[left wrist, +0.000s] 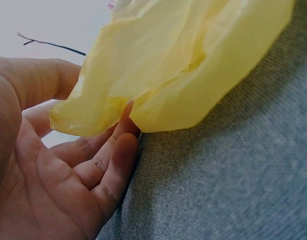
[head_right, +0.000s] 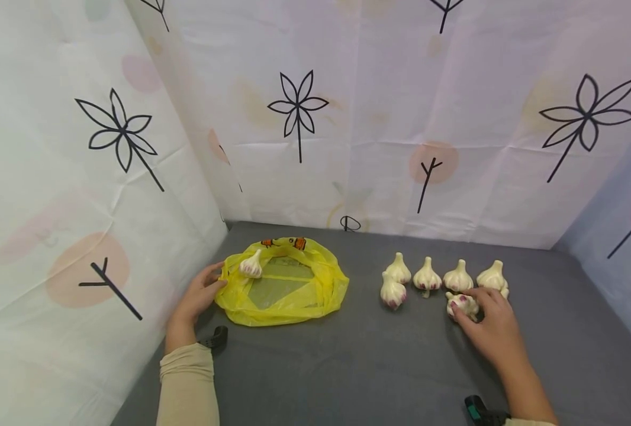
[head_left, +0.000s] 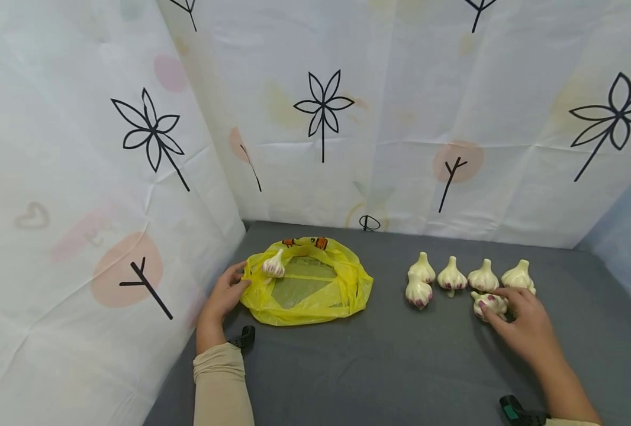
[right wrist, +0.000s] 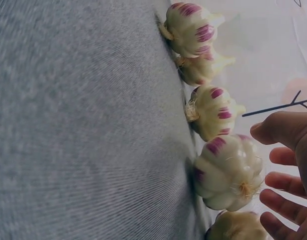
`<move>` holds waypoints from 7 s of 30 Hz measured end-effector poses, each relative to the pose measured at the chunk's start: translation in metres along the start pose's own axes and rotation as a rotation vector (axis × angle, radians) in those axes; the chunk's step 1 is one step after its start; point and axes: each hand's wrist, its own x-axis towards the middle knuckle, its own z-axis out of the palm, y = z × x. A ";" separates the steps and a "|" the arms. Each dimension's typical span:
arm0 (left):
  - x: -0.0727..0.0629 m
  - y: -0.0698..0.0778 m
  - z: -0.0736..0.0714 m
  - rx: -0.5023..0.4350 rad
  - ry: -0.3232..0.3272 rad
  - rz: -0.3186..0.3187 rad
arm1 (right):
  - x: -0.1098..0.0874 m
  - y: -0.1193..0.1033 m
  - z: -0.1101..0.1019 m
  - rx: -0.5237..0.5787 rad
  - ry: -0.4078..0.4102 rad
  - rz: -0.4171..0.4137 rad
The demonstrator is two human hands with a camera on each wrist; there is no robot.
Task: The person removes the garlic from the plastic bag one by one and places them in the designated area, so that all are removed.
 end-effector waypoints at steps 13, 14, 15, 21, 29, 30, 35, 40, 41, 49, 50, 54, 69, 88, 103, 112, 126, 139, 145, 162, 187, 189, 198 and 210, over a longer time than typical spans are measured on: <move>-0.001 0.001 -0.001 0.011 -0.006 -0.001 | 0.014 -0.025 0.003 0.042 -0.048 -0.018; -0.001 0.001 -0.001 0.015 -0.005 -0.003 | 0.015 -0.027 0.004 0.057 -0.050 -0.029; -0.001 0.001 -0.001 0.017 -0.004 -0.005 | 0.017 -0.029 0.005 0.066 -0.050 -0.039; 0.000 -0.001 0.000 0.015 0.004 -0.008 | 0.023 -0.043 0.015 0.070 -0.026 -0.093; 0.001 -0.003 0.000 0.012 0.010 -0.005 | 0.033 -0.063 0.033 0.133 -0.052 -0.144; 0.001 -0.003 0.000 0.017 0.009 0.000 | 0.034 -0.066 0.036 0.153 -0.055 -0.153; 0.002 -0.003 0.000 0.027 0.003 0.012 | 0.042 -0.082 0.048 0.198 -0.049 -0.220; 0.003 -0.005 0.000 0.010 -0.002 0.000 | 0.048 -0.101 0.059 0.247 -0.083 -0.212; 0.003 -0.005 0.000 0.003 0.001 -0.003 | 0.049 -0.104 0.062 0.259 -0.094 -0.206; 0.005 -0.007 0.001 0.001 0.009 0.004 | 0.063 -0.129 0.087 0.309 -0.103 -0.235; 0.004 -0.007 0.000 0.002 0.008 0.005 | 0.064 -0.132 0.090 0.314 -0.108 -0.235; 0.004 -0.007 0.000 0.001 0.010 0.005 | 0.069 -0.142 0.101 0.355 -0.152 -0.213; 0.006 -0.007 -0.001 -0.002 0.009 0.014 | 0.078 -0.173 0.138 0.533 -0.283 -0.152; 0.005 -0.005 -0.002 -0.004 0.011 0.010 | 0.082 -0.229 0.191 0.724 -0.600 0.028; 0.002 -0.005 0.001 0.015 0.013 0.013 | 0.088 -0.256 0.236 0.786 -0.645 0.096; 0.002 -0.004 0.000 0.023 0.014 0.027 | 0.093 -0.268 0.258 0.787 -0.648 0.151; 0.005 -0.007 -0.004 0.022 0.012 0.042 | 0.098 -0.287 0.277 0.713 -0.676 0.162; 0.004 -0.003 -0.001 0.020 0.009 0.027 | 0.097 -0.292 0.283 0.701 -0.649 0.149; 0.002 -0.001 0.002 0.011 0.003 0.028 | 0.096 -0.291 0.286 0.693 -0.634 0.131; 0.000 0.002 -0.001 0.013 0.011 0.026 | 0.096 -0.286 0.275 0.738 -0.624 0.112; 0.002 -0.002 -0.004 0.020 0.011 0.012 | 0.098 -0.244 0.190 0.606 -0.547 -0.109; 0.001 -0.001 -0.004 0.019 0.010 0.012 | 0.097 -0.242 0.184 0.608 -0.543 -0.119; -0.001 0.000 -0.001 0.013 -0.001 0.006 | 0.087 -0.229 0.162 0.600 -0.479 -0.150; -0.001 -0.003 0.000 0.012 -0.002 0.006 | 0.076 -0.201 0.139 0.579 -0.369 -0.200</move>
